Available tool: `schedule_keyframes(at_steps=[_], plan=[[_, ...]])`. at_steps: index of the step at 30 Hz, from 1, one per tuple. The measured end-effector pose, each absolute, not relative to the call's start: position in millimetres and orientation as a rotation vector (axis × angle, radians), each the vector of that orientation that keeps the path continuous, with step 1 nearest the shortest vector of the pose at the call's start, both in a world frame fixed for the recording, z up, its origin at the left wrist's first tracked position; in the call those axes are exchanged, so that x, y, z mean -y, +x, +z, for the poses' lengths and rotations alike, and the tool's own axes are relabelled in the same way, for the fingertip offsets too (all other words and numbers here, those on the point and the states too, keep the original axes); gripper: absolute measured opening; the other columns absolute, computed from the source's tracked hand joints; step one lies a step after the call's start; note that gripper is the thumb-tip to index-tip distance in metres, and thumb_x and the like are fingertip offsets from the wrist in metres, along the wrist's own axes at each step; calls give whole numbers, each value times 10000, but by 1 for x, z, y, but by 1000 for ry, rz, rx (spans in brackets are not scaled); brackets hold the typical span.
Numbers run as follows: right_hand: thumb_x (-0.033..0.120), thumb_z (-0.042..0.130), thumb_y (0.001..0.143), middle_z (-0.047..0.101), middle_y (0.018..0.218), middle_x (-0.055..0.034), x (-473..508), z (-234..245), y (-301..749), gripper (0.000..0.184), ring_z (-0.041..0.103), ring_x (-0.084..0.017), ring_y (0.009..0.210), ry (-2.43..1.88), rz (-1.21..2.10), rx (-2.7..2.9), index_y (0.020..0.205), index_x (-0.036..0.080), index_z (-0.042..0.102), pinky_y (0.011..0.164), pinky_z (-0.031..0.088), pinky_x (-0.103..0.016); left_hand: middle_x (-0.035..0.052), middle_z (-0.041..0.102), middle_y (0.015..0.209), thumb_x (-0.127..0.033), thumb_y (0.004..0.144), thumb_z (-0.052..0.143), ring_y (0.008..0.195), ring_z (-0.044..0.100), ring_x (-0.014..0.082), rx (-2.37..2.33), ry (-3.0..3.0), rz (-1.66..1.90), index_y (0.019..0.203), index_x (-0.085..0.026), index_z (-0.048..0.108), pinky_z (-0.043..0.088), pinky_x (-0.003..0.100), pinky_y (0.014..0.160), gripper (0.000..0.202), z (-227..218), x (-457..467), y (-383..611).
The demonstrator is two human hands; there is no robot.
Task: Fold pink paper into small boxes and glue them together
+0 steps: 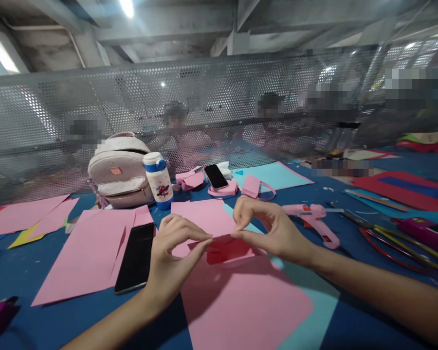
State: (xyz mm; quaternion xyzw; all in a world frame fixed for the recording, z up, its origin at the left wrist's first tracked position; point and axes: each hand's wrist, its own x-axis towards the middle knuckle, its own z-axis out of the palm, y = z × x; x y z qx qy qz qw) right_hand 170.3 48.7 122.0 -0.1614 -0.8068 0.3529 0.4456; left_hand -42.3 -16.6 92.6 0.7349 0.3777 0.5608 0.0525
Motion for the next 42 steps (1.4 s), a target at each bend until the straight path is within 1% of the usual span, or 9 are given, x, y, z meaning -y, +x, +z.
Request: schedule_keyframes(at_steps=[2,5,10,14,16,19,28,37,42], plan=[[274,762,837,556,716,17,-49,121,170,272,506,-129,686,-398,912,1975,677,185,561,642,403,-280,-32,708,746,-118,838,749,692,615,144,-1148,2233,1706,809,-218,702,390,364,778,114,93,17,-42],[284,762,842,575,712,13,-50,120,169,260,516,-131,687,-383,913,1974,685,183,581,636,402,-279,-33,709,748,-117,842,744,697,617,144,-1150,2233,1702,811,-219,702,393,364,784,114,93,17,-42],[268,654,922,619,737,-7,-49,122,172,175,534,-131,690,-345,838,2025,768,183,651,629,416,-277,-29,711,751,-115,840,744,709,622,149,-1172,2239,1714,814,-222,706,404,365,787,116,93,16,-44],[230,587,944,667,791,-30,-50,123,173,158,576,-144,730,-366,758,2051,840,191,699,650,436,-285,-19,714,755,-133,846,740,716,624,159,-1195,2224,1712,814,-223,711,414,370,786,100,92,14,-46],[201,585,937,680,804,-29,-49,123,173,157,592,-146,751,-376,732,2059,862,202,723,659,447,-283,-16,713,753,-138,849,736,716,624,162,-1199,2221,1714,812,-222,711,419,372,785,95,92,14,-46],[181,619,909,677,789,-21,-49,123,171,132,573,-136,708,-396,726,2040,872,211,742,639,450,-281,-14,713,748,-139,849,735,714,626,166,-1208,2226,1716,808,-223,710,425,372,782,96,93,13,-46],[199,673,881,677,839,-19,-57,115,170,88,585,-130,731,-469,867,2003,889,226,757,669,472,-281,-22,721,762,-142,847,740,719,627,163,-1198,2223,1713,819,-228,713,421,365,784,94,92,13,-46],[198,629,880,651,839,-33,-62,113,170,138,591,-133,745,-481,1021,1982,861,206,766,653,461,-263,-18,725,758,-138,843,742,713,630,166,-1202,2225,1714,812,-228,712,421,369,782,100,93,14,-47],[234,619,891,648,828,-30,-64,112,171,153,595,-138,757,-446,1072,1956,838,209,760,709,483,-278,-14,725,762,-133,843,740,720,632,170,-1195,2223,1708,813,-229,711,425,372,782,105,94,13,-47]])
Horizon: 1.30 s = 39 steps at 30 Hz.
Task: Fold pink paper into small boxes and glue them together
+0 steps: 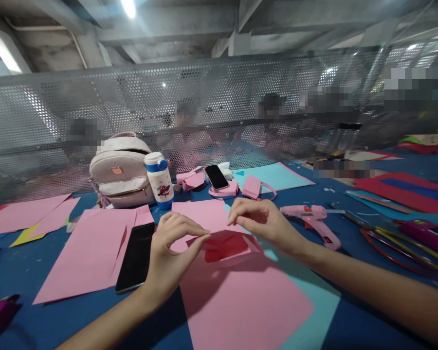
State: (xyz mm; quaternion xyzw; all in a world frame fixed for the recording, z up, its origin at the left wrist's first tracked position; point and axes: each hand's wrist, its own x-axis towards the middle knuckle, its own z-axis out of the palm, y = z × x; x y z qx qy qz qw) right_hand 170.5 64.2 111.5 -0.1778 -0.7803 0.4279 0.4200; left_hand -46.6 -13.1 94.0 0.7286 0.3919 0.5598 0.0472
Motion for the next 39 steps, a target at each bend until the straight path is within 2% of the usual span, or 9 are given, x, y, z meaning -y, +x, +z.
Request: schedule_keyframes(at_steps=[11,27,34,39], plan=[[308,640,910,665,876,-52,-64,111,170,182,598,-143,789,-481,1200,1934,942,222,797,733,491,-278,-23,720,760,-134,847,738,719,628,162,-1197,2218,1708,812,-229,709,418,372,790,105,93,15,-48],[329,758,827,655,816,-29,-63,111,168,100,567,-118,713,-536,1322,1803,830,238,800,671,473,-247,-36,721,767,-133,838,748,724,626,152,-1203,2219,1713,810,-231,710,415,357,795,108,93,14,-48],[295,811,772,662,745,-20,-62,112,168,78,561,-128,672,-556,1141,1857,755,223,786,619,438,-266,-39,716,757,-122,837,746,721,626,150,-1203,2223,1715,809,-227,708,411,360,799,116,93,14,-48],[283,794,798,677,749,-23,-57,113,166,35,580,-145,701,-547,995,1932,798,251,807,625,434,-279,-39,720,762,-128,836,752,710,627,149,-1185,2252,1703,809,-222,703,401,366,802,109,94,15,-47]])
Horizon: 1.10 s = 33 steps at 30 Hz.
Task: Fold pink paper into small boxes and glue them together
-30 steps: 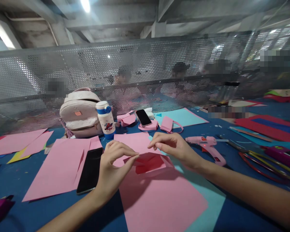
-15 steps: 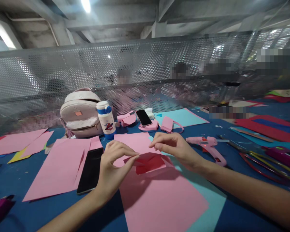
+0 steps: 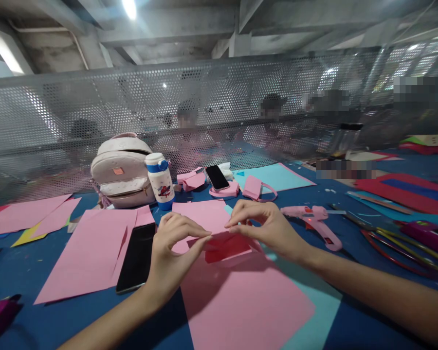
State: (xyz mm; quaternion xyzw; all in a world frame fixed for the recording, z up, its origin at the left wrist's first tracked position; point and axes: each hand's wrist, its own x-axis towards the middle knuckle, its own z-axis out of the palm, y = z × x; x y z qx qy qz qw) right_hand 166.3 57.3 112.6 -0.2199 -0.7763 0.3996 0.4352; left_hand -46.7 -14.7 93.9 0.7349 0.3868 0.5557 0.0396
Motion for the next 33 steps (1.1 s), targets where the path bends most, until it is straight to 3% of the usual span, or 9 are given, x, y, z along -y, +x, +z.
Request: schedule_keyframes(at_steps=[22,33], plan=[[273,716,882,643,784,-21,-43,114,164,122,533,-137,706,-503,839,2030,796,192,744,611,407,-269,-29,705,750,-114,843,742,694,616,148,-1137,2321,1698,816,-211,696,373,381,791,110,95,16,-38],[338,721,875,667,776,-34,-45,112,164,178,555,-136,666,-546,864,2011,785,187,744,574,416,-264,-21,711,750,-172,861,730,730,635,164,-1175,2115,1727,782,-229,701,410,361,782,102,95,18,-42]])
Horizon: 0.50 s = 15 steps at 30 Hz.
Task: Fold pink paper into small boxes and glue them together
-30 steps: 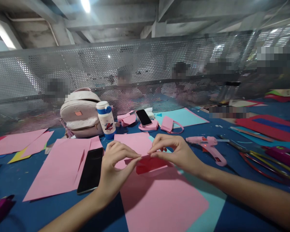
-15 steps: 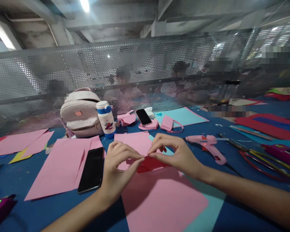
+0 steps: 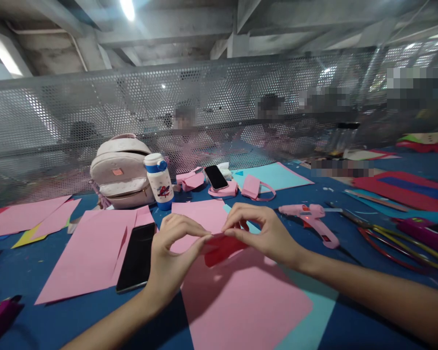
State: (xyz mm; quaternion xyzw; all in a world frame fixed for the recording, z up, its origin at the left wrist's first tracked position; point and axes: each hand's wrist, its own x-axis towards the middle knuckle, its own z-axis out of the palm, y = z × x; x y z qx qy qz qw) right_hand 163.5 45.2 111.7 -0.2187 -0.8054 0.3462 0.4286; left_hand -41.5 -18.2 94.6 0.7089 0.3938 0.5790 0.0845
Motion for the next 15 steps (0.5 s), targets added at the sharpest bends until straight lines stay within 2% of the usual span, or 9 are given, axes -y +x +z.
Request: schedule_keyframes(at_steps=[9,15], plan=[[253,744,850,705,747,-27,-42,110,162,93,555,-122,626,-519,856,2002,788,187,767,555,417,-248,-16,745,807,-213,872,731,759,637,179,-1206,2255,1660,843,-259,741,400,379,798,55,99,20,-42],[295,752,848,704,735,-35,-38,108,161,144,576,-130,615,-521,874,1998,769,175,751,558,444,-256,-26,755,824,-202,874,729,754,632,178,-1239,2458,1590,881,-285,755,371,395,808,88,100,22,-42]])
